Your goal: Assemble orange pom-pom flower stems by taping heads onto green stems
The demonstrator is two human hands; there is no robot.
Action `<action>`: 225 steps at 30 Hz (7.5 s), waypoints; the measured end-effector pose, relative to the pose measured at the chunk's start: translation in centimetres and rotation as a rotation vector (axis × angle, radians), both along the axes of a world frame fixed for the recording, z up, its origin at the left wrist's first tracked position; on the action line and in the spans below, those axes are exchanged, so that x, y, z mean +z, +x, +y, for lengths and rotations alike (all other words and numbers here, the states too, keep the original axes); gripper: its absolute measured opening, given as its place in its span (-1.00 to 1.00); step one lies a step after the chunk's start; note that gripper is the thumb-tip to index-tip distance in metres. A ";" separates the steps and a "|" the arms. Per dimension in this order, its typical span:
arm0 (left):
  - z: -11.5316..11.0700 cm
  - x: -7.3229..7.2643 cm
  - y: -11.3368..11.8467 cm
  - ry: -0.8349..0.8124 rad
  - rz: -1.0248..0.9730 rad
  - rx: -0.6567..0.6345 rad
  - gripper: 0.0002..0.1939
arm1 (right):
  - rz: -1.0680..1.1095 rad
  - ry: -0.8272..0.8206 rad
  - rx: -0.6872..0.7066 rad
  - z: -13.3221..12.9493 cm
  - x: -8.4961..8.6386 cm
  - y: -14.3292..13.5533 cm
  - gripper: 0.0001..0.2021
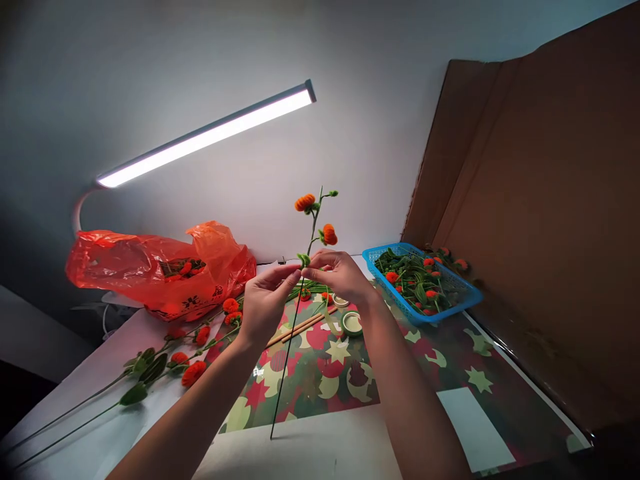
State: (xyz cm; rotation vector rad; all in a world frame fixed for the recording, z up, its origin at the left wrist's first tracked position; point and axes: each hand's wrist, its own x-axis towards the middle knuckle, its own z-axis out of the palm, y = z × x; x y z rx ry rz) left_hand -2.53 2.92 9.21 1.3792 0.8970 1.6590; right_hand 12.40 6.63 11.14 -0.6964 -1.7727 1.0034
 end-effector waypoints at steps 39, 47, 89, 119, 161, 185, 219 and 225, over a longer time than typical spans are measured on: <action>0.0 -0.1 0.7 -0.489 -0.622 -0.727 -0.82 | 0.394 -0.322 0.264 0.7 -1.9 -1.8 -0.75; -0.7 0.2 1.0 -0.624 -0.642 -0.727 -0.86 | 0.344 -0.394 0.299 1.3 -2.7 -1.4 -0.67; 0.2 -1.4 1.0 -0.004 -0.135 0.022 -0.82 | -0.091 -0.039 -0.301 -0.9 0.6 -1.4 -0.80; -0.1 -0.8 -0.2 0.381 0.358 0.371 -0.88 | -0.190 0.062 -0.554 -2.2 0.7 -2.9 -0.86; 0.3 0.9 -0.9 -0.141 -0.254 -0.248 -0.84 | 0.111 0.074 -0.011 -1.6 1.0 -1.6 -0.81; 0.5 1.9 -1.8 -0.421 -0.203 -0.555 -0.78 | 0.017 0.152 0.003 -1.6 1.0 -1.3 -0.77; 0.5 2.3 -3.1 -0.344 -0.073 -0.656 -0.72 | 0.279 -0.104 0.301 -1.3 0.3 -1.8 -0.79; -0.2 2.6 -2.8 -0.082 0.074 -0.311 -0.80 | 0.261 -0.041 0.143 -1.2 0.4 -2.1 -0.83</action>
